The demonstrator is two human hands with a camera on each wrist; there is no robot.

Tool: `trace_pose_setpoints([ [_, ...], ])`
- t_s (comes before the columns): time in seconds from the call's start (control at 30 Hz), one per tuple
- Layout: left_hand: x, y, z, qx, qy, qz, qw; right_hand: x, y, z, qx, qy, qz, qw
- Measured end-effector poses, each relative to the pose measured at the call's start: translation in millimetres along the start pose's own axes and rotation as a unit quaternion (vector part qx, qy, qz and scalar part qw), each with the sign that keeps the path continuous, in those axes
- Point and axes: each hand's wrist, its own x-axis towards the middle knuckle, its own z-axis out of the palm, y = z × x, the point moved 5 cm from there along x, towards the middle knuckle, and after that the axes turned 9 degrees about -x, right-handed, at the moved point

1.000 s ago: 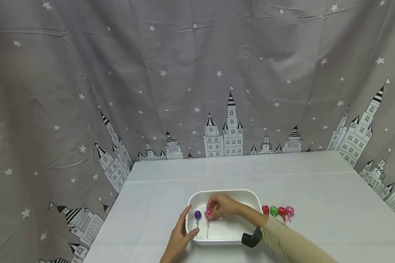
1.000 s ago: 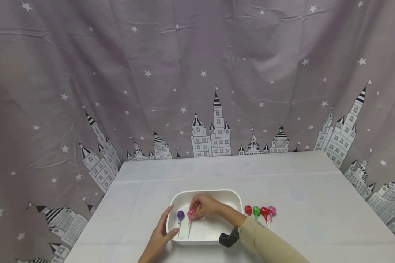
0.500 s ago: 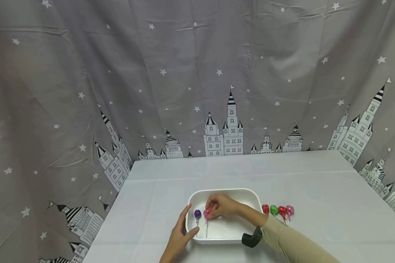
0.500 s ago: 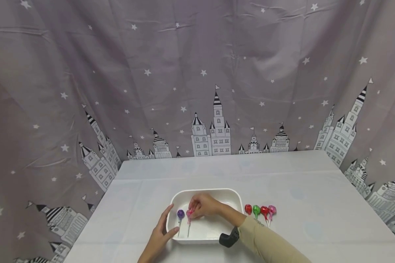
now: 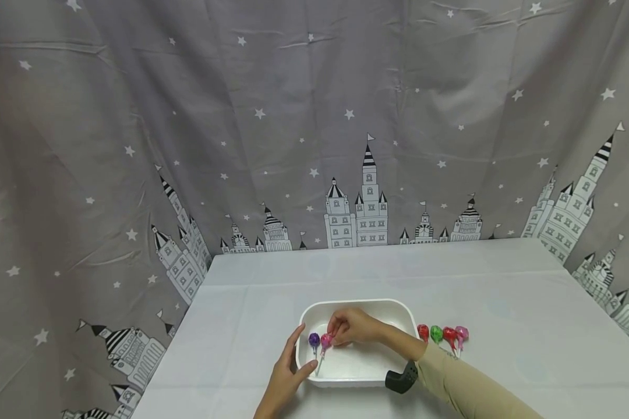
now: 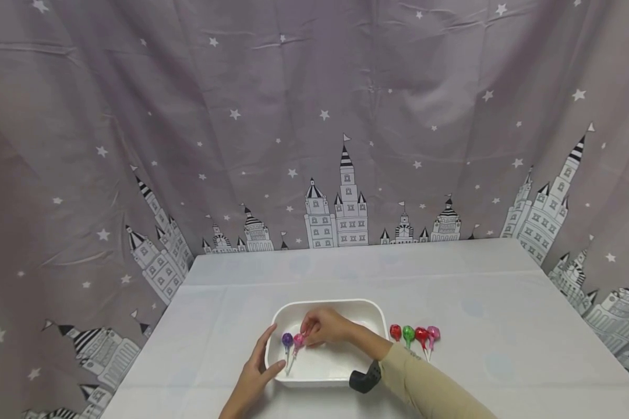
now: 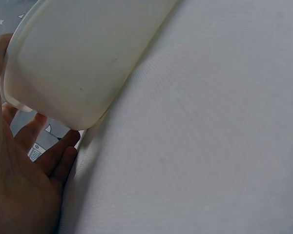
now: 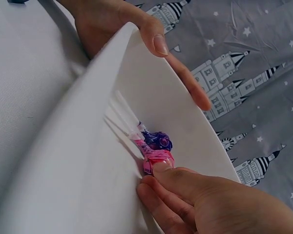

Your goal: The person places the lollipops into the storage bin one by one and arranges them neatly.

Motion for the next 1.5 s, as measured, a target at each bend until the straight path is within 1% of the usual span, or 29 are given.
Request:
trace_pose_setpoints([
  [0.13, -0.3, 1.6, -0.5, 0.008, 0.001, 0.009, 0.9999, 0.7, 0.3, -0.6, -0.008, 0.003, 0.003, 1.0],
  [0.27, -1.0, 3.3, -0.8, 0.01, 0.002, 0.014, 0.9998, 0.3, -2.2, -3.9, -0.029, 0.007, 0.007, 1.0],
  [0.37, -1.6, 4.7, -0.3, 0.001, 0.001, 0.015, 0.9999, 0.0, -4.7, -7.9, -0.048, 0.013, 0.007, 0.999],
  [0.47, -3.0, 4.4, 1.0, -0.006, 0.0, 0.012, 0.9999, -0.8, -9.3, -11.2, -0.05, 0.014, 0.002, 0.999],
  [0.53, -4.7, 2.8, 2.0, -0.002, -0.001, 0.005, 1.0, -2.3, -14.6, -12.2, -0.045, 0.011, -0.001, 0.999],
  [0.67, -6.9, -0.9, 3.2, 0.006, 0.0, -0.017, 0.9998, -7.2, -33.7, -13.4, -0.043, 0.002, -0.017, 0.999],
  [0.73, -6.1, -1.4, 3.4, 0.007, -0.002, -0.02, 0.9998, -10.2, -48.4, -16.4, -0.045, 0.004, -0.029, 0.999],
  [0.83, -4.1, -0.3, 3.3, 0.005, -0.005, -0.02, 0.9998, -15.7, -70.8, -24.9, -0.052, 0.022, -0.044, 0.997],
  [0.9, -3.2, 0.5, 3.2, 0.003, -0.005, -0.018, 0.9998, -20.9, -83.3, -32.4, -0.053, 0.04, -0.046, 0.997],
  [1.03, -3.0, 0.2, 2.9, 0.002, -0.001, -0.023, 0.9997, -35.3, -101.0, -50.6, -0.031, 0.071, -0.047, 0.996],
  [1.1, -3.0, -0.6, 2.7, 0.004, 0.0, -0.024, 0.9997, -44.3, -105.7, -62.1, -0.018, 0.086, -0.054, 0.995],
  [1.2, -2.6, -2.2, 2.1, 0.01, 0.002, -0.023, 0.9997, -63.4, -105.5, -84.8, -0.022, 0.118, -0.06, 0.991],
  [1.3, -1.7, -2.8, 1.5, 0.013, 0.002, -0.019, 0.9997, -86.7, -95.1, -109.4, -0.022, 0.151, -0.051, 0.987],
  [1.4, -0.9, -2.0, 0.8, 0.01, 0.002, -0.014, 0.9998, -111.0, -78.3, -130.5, -0.024, 0.184, -0.014, 0.983],
  [1.5, -1.3, -0.2, 0.1, 0.006, 0.003, -0.011, 0.9999, -134.3, -57.8, -146.5, -0.031, 0.211, 0.032, 0.976],
])
